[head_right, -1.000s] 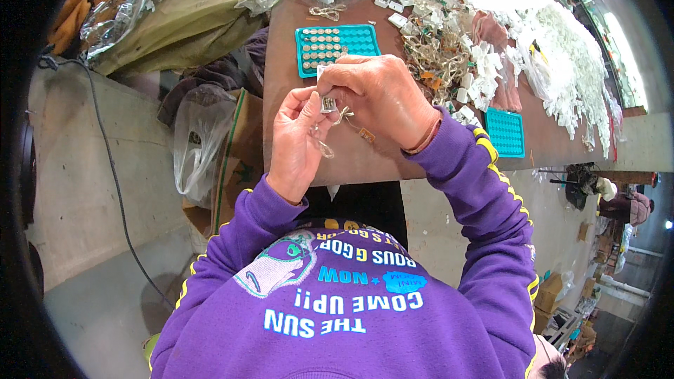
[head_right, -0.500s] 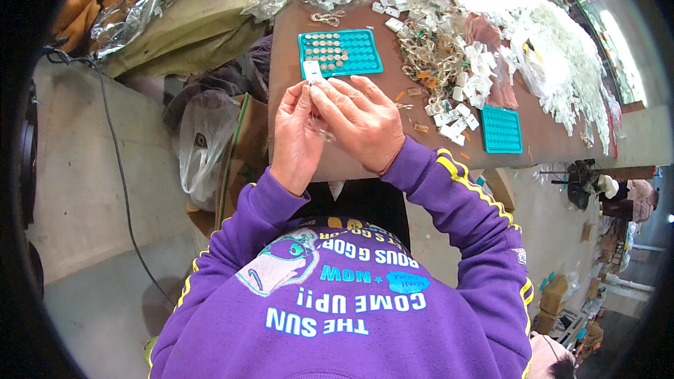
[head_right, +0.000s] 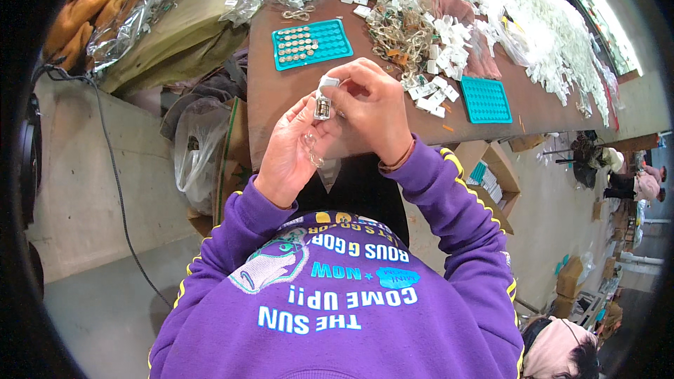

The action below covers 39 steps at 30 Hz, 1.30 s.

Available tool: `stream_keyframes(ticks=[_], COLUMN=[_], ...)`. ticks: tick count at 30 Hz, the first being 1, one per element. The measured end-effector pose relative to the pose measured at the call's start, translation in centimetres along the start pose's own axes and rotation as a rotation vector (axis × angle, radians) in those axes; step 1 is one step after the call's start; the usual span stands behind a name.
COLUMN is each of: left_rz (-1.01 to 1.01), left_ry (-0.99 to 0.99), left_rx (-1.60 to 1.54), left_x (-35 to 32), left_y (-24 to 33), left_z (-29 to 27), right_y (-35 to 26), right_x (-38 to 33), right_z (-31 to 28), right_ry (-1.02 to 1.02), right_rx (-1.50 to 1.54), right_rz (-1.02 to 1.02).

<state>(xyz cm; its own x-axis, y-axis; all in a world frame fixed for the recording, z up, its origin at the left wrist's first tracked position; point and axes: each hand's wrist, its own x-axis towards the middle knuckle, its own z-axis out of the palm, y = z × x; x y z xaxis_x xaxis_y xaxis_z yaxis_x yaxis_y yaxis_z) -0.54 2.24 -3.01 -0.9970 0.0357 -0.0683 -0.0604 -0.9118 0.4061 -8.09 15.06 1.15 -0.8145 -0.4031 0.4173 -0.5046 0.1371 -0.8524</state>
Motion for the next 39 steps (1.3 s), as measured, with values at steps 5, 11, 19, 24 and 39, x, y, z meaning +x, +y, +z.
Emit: stream_keyframes(ticks=[5, 11, 19, 24, 39], left_rz=[0.056, 0.264, 0.141, 0.009, 0.023], left_ry=[0.03, 0.128, 0.097, 0.051, -0.054], left_rx=[0.042, 0.403, 0.29, 0.071, 0.122], left_x=[-0.4, -0.8, -1.1, -1.3, -1.8], left_y=[-0.3, -0.9, 0.1, 0.3, -0.2], left_z=[0.8, 2.4, 2.1, 1.5, 1.9], right_y=[-0.4, -1.0, -0.9, -1.5, -1.7], right_x=[-0.4, -1.5, -0.8, 0.1, -0.3], right_z=[-0.7, -0.4, -0.9, -2.4, -2.6], right_ry=[0.011, 0.119, 0.011, -0.189, -0.202], right_rx=[-0.13, 0.033, -0.271, -0.252, -0.414], right_rz=[-0.326, 0.057, -0.43, -0.594, -0.627])
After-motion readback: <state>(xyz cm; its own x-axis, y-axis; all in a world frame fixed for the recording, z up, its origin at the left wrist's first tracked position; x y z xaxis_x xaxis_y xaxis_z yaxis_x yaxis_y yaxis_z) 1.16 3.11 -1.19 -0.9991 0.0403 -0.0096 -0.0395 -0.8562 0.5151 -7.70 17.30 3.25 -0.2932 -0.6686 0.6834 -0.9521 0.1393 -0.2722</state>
